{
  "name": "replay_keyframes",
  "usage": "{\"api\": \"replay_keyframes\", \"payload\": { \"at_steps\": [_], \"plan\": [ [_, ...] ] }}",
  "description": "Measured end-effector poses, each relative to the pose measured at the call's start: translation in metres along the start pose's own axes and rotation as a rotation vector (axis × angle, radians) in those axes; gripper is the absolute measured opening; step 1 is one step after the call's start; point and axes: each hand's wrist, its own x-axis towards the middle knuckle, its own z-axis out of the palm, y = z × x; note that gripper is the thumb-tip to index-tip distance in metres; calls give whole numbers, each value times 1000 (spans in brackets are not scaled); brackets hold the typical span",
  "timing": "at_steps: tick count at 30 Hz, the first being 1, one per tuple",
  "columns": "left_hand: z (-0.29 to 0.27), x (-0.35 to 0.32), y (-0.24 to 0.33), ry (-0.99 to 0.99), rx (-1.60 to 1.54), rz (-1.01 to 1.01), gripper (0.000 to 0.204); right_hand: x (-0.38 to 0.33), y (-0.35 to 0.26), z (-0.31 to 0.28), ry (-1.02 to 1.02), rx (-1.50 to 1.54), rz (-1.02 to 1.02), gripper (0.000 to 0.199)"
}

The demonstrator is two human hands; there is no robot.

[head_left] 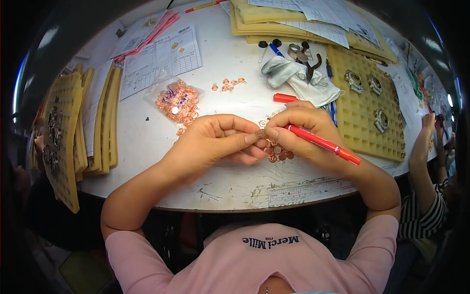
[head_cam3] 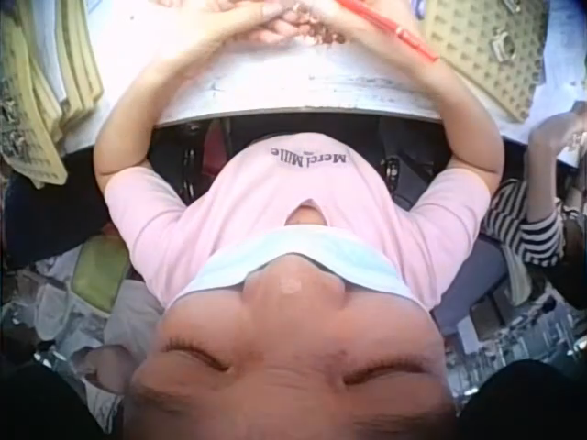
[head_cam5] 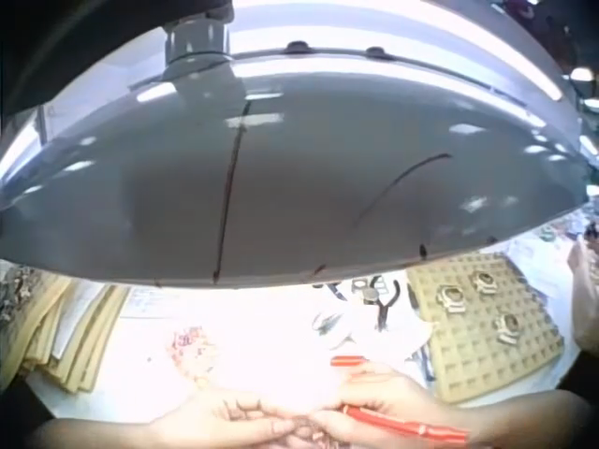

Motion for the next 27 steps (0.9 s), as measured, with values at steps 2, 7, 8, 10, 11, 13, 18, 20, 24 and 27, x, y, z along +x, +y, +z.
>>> {"api": "replay_keyframes", "payload": {
  "at_steps": [2,7,8,10,11,13,18,20,24,27],
  "plan": [
    [-1,-1,0,-6,-45,-12,23,-1,-6,-1,-4,110,142,17],
    [-2,1,2,-27,-103,-36,25,-2,-1,-5,-44,220,318,17],
    [-2,1,2,-29,-118,-40,25,-2,0,-5,-45,231,325,17],
    [-1,1,4,-27,-89,-42,26,-2,-2,-5,-40,260,343,17],
    [-1,-2,4,-16,-64,-34,26,0,1,-4,-65,290,306,17],
    [-5,-6,8,-21,9,43,31,2,-8,-7,-37,30,191,15],
    [-17,-17,40,369,689,213,20,-4,-11,-25,-2,-754,-175,5],
    [-35,-18,34,423,1081,466,15,-6,-17,-27,-61,-797,-129,5],
    [-56,-21,34,198,1380,521,13,-5,-15,-28,-56,-850,-174,8],
    [-55,-18,29,194,1408,470,12,-5,-15,-26,-52,-868,-159,13]
  ]
}}
